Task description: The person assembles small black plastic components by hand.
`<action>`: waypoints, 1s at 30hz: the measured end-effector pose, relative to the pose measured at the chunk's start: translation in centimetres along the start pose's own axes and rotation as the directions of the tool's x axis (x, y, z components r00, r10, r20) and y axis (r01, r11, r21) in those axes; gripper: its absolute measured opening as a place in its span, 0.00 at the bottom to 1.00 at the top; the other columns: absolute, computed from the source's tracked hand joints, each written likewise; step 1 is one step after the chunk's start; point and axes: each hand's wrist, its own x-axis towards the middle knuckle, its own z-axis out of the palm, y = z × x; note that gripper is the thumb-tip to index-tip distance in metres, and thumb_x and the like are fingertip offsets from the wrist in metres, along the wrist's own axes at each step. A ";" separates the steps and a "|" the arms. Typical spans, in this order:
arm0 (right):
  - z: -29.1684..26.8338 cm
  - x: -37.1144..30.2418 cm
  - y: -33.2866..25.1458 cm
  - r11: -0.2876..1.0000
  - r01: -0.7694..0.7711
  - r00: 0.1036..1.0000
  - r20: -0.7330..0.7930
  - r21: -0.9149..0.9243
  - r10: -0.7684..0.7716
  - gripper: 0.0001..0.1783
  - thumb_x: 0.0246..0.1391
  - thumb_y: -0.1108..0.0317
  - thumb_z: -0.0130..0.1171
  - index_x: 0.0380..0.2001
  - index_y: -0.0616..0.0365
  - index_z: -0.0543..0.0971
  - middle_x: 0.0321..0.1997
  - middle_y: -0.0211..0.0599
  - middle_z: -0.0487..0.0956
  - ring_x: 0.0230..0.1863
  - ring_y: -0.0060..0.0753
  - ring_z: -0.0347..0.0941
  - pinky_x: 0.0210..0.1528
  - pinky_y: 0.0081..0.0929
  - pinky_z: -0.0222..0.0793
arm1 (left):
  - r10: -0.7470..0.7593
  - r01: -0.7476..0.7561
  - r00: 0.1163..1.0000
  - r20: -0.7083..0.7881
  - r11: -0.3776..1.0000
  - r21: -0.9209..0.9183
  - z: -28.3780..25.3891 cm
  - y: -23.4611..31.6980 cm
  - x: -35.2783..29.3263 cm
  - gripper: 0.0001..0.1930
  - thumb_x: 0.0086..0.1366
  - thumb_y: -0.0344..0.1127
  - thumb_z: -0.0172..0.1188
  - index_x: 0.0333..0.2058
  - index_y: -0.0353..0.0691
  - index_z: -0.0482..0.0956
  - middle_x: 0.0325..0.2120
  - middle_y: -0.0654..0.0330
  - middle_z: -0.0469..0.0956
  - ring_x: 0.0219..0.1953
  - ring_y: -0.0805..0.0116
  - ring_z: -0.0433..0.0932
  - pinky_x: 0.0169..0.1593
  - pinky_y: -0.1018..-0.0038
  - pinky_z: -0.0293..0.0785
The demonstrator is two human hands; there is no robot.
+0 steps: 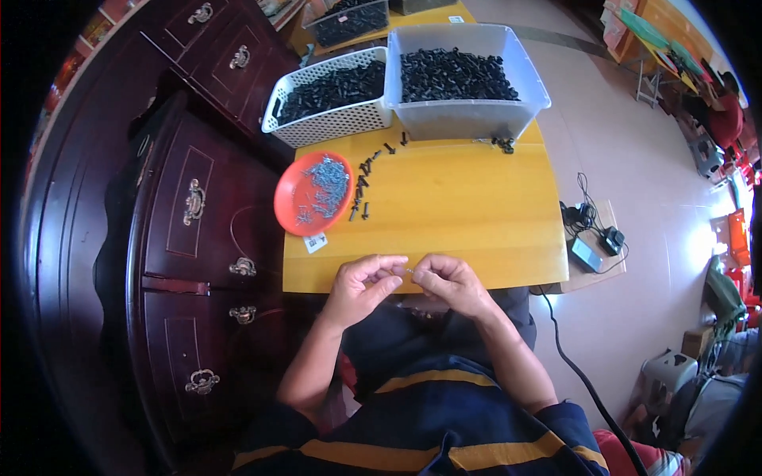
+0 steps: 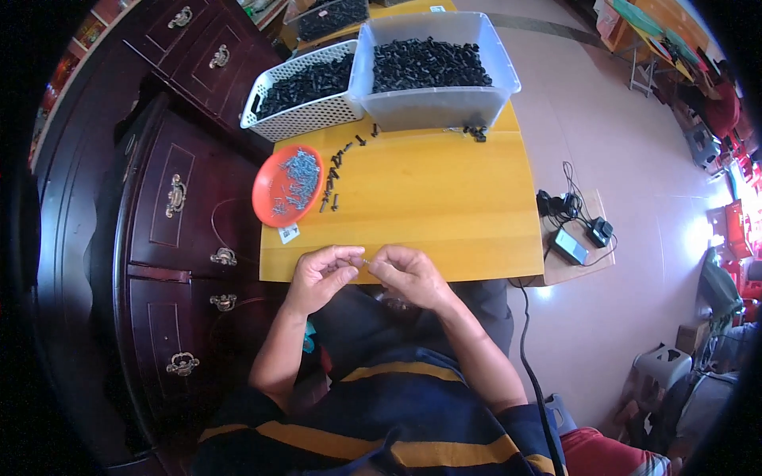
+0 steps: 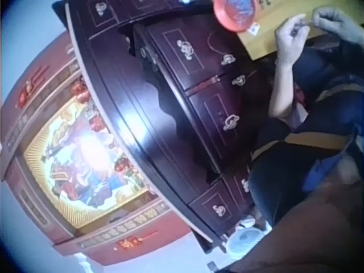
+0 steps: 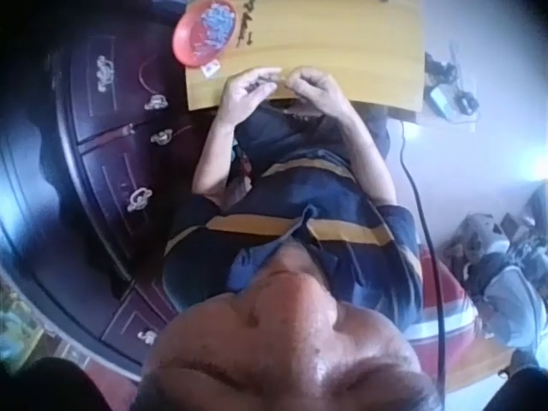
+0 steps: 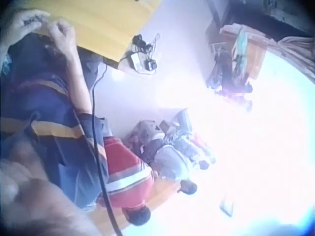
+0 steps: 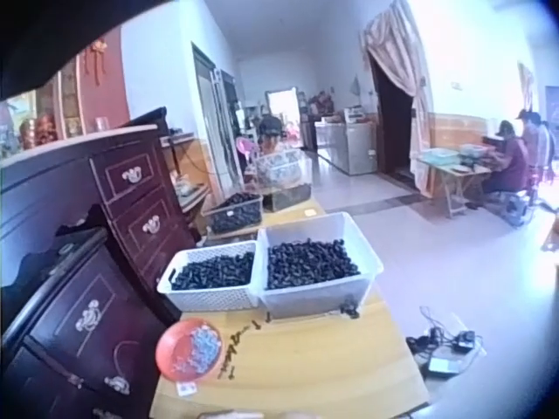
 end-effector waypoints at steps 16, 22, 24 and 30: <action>-2.5 -1.6 1.2 0.942 0.165 0.977 -0.177 0.292 -0.116 0.17 0.74 0.55 0.51 0.46 0.58 0.79 0.33 0.26 0.77 0.33 0.17 0.71 0.39 0.15 0.68 | 0.089 -0.090 0.986 -0.140 0.996 -0.006 4.1 0.5 2.3 0.03 0.64 0.24 0.65 0.36 0.33 0.83 0.29 0.62 0.83 0.29 0.78 0.81 0.37 0.80 0.76; -3.6 -2.0 1.7 0.888 0.220 0.964 -0.229 0.404 -0.134 0.19 0.75 0.53 0.46 0.44 0.58 0.78 0.27 0.24 0.72 0.27 0.16 0.64 0.31 0.15 0.59 | 0.157 -0.145 0.979 -0.133 0.985 0.090 6.0 1.8 3.3 0.02 0.65 0.23 0.65 0.36 0.33 0.82 0.30 0.65 0.80 0.31 0.81 0.77 0.37 0.82 0.74; -3.5 -2.0 1.7 0.854 0.231 0.961 -0.246 0.467 -0.125 0.20 0.76 0.53 0.45 0.42 0.57 0.77 0.25 0.23 0.70 0.26 0.16 0.61 0.29 0.16 0.56 | 0.208 -0.194 0.972 -0.110 0.974 0.120 6.8 2.2 3.6 0.03 0.63 0.22 0.65 0.36 0.33 0.82 0.29 0.63 0.81 0.30 0.78 0.79 0.37 0.80 0.75; -4.0 -2.2 1.1 0.888 0.162 0.959 -0.281 0.431 -0.039 0.24 0.76 0.50 0.38 0.37 0.56 0.76 0.24 0.23 0.63 0.25 0.19 0.56 0.29 0.19 0.53 | 0.293 -0.271 0.953 -0.074 0.937 0.219 8.8 2.1 4.6 0.03 0.62 0.22 0.66 0.35 0.34 0.82 0.29 0.60 0.82 0.30 0.75 0.80 0.36 0.79 0.76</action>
